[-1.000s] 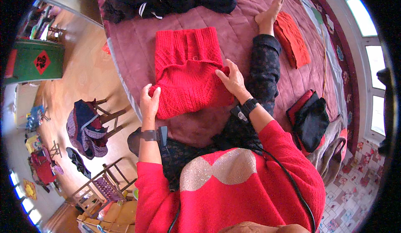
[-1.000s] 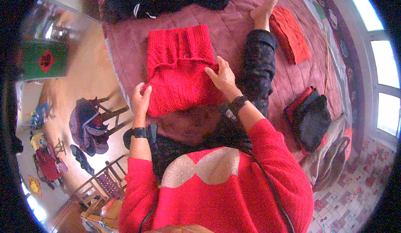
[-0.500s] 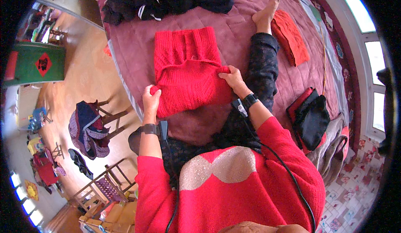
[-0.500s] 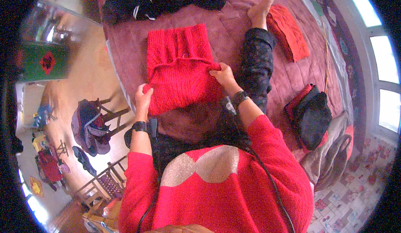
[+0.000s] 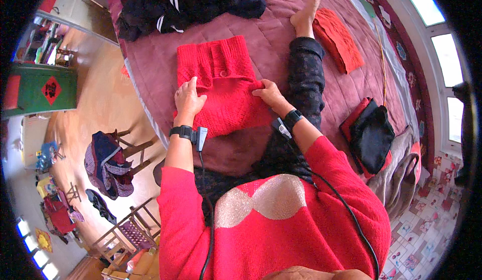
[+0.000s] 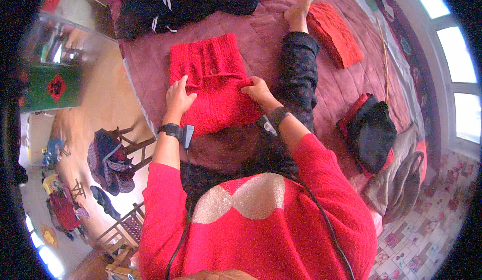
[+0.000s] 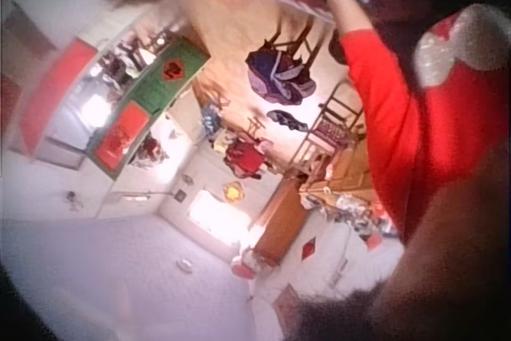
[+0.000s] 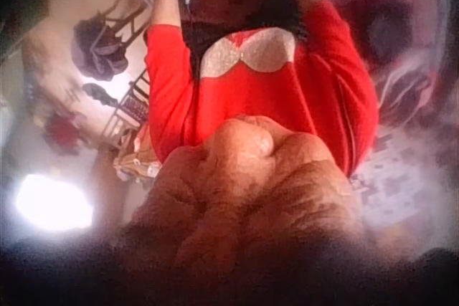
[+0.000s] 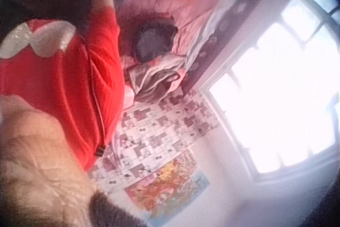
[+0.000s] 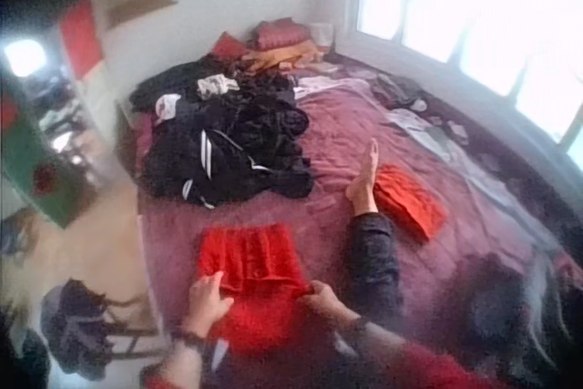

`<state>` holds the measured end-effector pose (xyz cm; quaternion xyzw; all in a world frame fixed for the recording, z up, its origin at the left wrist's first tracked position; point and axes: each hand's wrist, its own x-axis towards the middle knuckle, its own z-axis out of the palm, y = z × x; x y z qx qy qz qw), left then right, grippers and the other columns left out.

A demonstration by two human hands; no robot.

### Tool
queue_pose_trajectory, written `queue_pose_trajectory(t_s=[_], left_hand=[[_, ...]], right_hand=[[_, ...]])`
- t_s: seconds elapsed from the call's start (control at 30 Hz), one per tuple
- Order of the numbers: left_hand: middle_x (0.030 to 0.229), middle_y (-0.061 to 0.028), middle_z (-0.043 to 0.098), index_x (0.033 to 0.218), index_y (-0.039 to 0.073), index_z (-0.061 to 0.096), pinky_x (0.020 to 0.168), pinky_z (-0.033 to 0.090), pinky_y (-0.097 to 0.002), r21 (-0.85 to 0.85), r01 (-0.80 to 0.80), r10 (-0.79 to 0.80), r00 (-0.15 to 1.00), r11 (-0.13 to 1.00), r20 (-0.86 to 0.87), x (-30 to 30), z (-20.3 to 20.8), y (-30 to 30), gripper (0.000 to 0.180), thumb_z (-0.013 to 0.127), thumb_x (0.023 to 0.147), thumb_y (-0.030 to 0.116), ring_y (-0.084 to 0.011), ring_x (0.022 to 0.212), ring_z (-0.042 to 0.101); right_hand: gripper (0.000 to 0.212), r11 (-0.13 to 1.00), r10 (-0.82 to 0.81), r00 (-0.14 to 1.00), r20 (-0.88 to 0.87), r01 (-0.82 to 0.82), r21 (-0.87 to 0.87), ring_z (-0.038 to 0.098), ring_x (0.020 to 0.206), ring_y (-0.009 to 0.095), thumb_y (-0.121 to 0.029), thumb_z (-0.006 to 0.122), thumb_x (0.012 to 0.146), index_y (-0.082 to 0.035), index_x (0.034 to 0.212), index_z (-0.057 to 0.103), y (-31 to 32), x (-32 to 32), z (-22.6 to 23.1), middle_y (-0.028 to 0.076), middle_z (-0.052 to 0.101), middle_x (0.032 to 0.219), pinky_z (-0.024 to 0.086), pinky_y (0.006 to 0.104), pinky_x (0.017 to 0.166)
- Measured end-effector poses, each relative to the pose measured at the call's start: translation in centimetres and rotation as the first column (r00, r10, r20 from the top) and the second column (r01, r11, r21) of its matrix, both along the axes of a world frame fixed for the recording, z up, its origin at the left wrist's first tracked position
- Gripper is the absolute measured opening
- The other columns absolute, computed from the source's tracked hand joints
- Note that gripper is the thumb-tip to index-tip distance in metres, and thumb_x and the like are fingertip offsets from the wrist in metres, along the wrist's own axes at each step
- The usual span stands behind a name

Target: The person lies on a bed and folds a red knitted cardigan by hand. They smooth the garment, fold the sleeves inward, fold the body in half, and then fold it again into a compact rectangle.

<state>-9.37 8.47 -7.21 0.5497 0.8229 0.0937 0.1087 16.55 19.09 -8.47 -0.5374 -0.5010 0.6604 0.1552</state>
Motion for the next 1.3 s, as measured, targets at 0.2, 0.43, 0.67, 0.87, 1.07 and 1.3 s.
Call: queue_pose_trajectory(t_s=[0.2,0.43,0.67,0.87,1.07,1.3], left_hand=[[0.098,-0.0147,0.064,0.096,0.012,0.065,0.081,0.051,-0.0466,0.149,0.030,-0.054,0.985,0.988,0.161,-0.9,0.8,-2.4,0.030,0.074,0.068,0.017,-0.0376,0.094,0.062],[0.089,-0.0147,0.058,0.092,0.007,0.062,0.077,0.047,-0.0478,0.241,0.245,-0.277,0.955,0.939,0.109,2.8,6.7,-13.9,0.026,0.070,0.067,0.006,-0.0381,0.090,0.056],[0.102,-0.0125,0.063,0.106,0.005,0.064,0.087,0.048,-0.0408,-0.085,0.339,-0.236,0.792,0.937,0.564,7.2,10.1,-24.2,0.039,0.076,0.073,0.020,-0.0306,0.099,0.059],[0.089,-0.0003,0.062,0.109,0.004,0.064,0.079,0.049,-0.0263,0.099,-0.171,0.039,0.657,0.980,0.753,2.6,7.7,-18.7,0.025,0.067,0.086,0.013,-0.0097,0.084,0.058],[0.115,-0.0145,0.063,0.122,0.000,0.056,0.092,0.049,-0.0333,0.210,-0.417,0.148,0.677,0.884,0.721,-2.6,2.2,-8.5,0.044,0.070,0.084,0.015,-0.0210,0.102,0.060],[0.125,-0.0204,0.059,0.129,-0.005,0.051,0.098,0.046,-0.0368,0.019,-0.534,0.325,0.541,0.845,0.776,-5.8,-2.2,-0.3,0.054,0.068,0.087,0.025,-0.0260,0.115,0.057]], right_hand=[[0.029,0.978,0.191,0.975,-0.110,-0.179,0.109,0.063,0.086,0.016,-0.001,0.065,0.078,-0.004,0.106,0.064,-0.3,0.1,2.6,0.003,0.067,0.090,0.050,0.0303,0.078],[0.036,0.465,0.673,0.721,0.168,-0.589,0.661,0.066,0.098,0.027,-0.001,0.063,0.074,-0.004,0.109,0.063,-5.6,5.2,6.1,0.011,0.068,0.099,0.051,0.0350,0.083],[0.046,0.091,0.890,0.272,0.367,-0.894,0.440,0.063,0.103,0.034,-0.012,0.063,0.073,-0.007,0.119,0.061,-9.7,9.7,6.7,0.017,0.065,0.111,0.051,0.0421,0.089],[0.035,0.531,0.702,0.682,0.204,-0.692,0.489,0.063,0.096,0.022,-0.010,0.068,0.081,0.000,0.115,0.063,-2.4,6.8,4.7,0.010,0.067,0.105,0.050,0.0335,0.086],[0.041,0.939,0.248,0.969,-0.018,-0.236,0.249,0.060,0.087,0.014,-0.011,0.070,0.083,0.000,0.122,0.060,3.3,1.8,2.6,0.005,0.065,0.106,0.049,0.0272,0.072],[0.050,0.978,-0.032,0.999,-0.022,0.036,0.206,0.064,0.097,0.022,-0.011,0.076,0.076,0.002,0.121,0.059,7.7,-3.5,-0.3,0.010,0.068,0.106,0.052,0.0364,0.083]])
